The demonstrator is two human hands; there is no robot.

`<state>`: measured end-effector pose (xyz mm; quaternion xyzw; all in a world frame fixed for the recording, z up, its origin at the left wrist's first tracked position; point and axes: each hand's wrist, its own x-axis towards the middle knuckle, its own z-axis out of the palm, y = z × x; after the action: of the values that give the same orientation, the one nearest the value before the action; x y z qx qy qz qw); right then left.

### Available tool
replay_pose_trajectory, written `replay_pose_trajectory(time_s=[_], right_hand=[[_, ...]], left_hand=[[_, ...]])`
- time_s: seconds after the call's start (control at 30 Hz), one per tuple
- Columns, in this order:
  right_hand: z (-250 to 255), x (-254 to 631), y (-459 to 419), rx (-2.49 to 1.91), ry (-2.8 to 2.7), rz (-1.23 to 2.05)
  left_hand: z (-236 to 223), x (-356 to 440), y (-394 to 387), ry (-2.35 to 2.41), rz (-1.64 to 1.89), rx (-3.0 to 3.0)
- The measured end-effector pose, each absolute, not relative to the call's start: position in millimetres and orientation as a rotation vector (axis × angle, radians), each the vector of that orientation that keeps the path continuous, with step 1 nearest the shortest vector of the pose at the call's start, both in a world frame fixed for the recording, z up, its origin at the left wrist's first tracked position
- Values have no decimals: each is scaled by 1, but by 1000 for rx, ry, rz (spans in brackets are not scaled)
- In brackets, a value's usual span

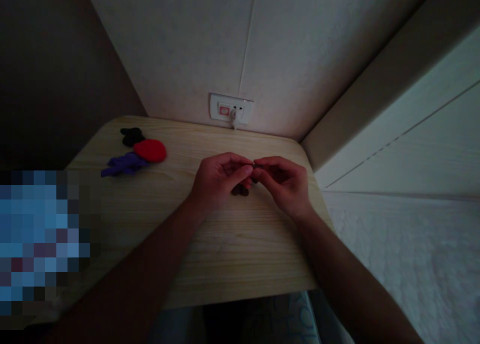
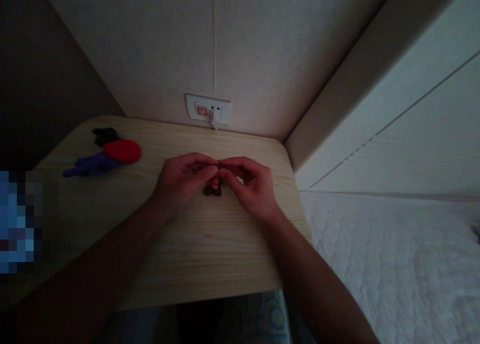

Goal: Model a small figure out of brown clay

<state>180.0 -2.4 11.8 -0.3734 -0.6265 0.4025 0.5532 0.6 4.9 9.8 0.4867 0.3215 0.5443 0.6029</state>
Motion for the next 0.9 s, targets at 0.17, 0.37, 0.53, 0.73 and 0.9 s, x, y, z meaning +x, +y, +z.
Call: replay_pose_trajectory(time_s=[0.17, 0.37, 0.53, 0.73, 0.9], right_hand=[[13, 179, -3, -895, -1470, 968], [15, 181, -3, -893, -1509, 941], [13, 180, -3, -923, -1512, 959], [13, 181, -2, -899, -1515, 927], [14, 181, -2, -883, -1525, 888]], left_hand=[[8, 0, 6, 763, 1279, 1162], [9, 1, 5, 742, 1254, 1122], [11, 0, 4, 792, 1277, 1154], [9, 1, 4, 762, 1280, 1148], [10, 1, 5, 755, 1279, 1135]])
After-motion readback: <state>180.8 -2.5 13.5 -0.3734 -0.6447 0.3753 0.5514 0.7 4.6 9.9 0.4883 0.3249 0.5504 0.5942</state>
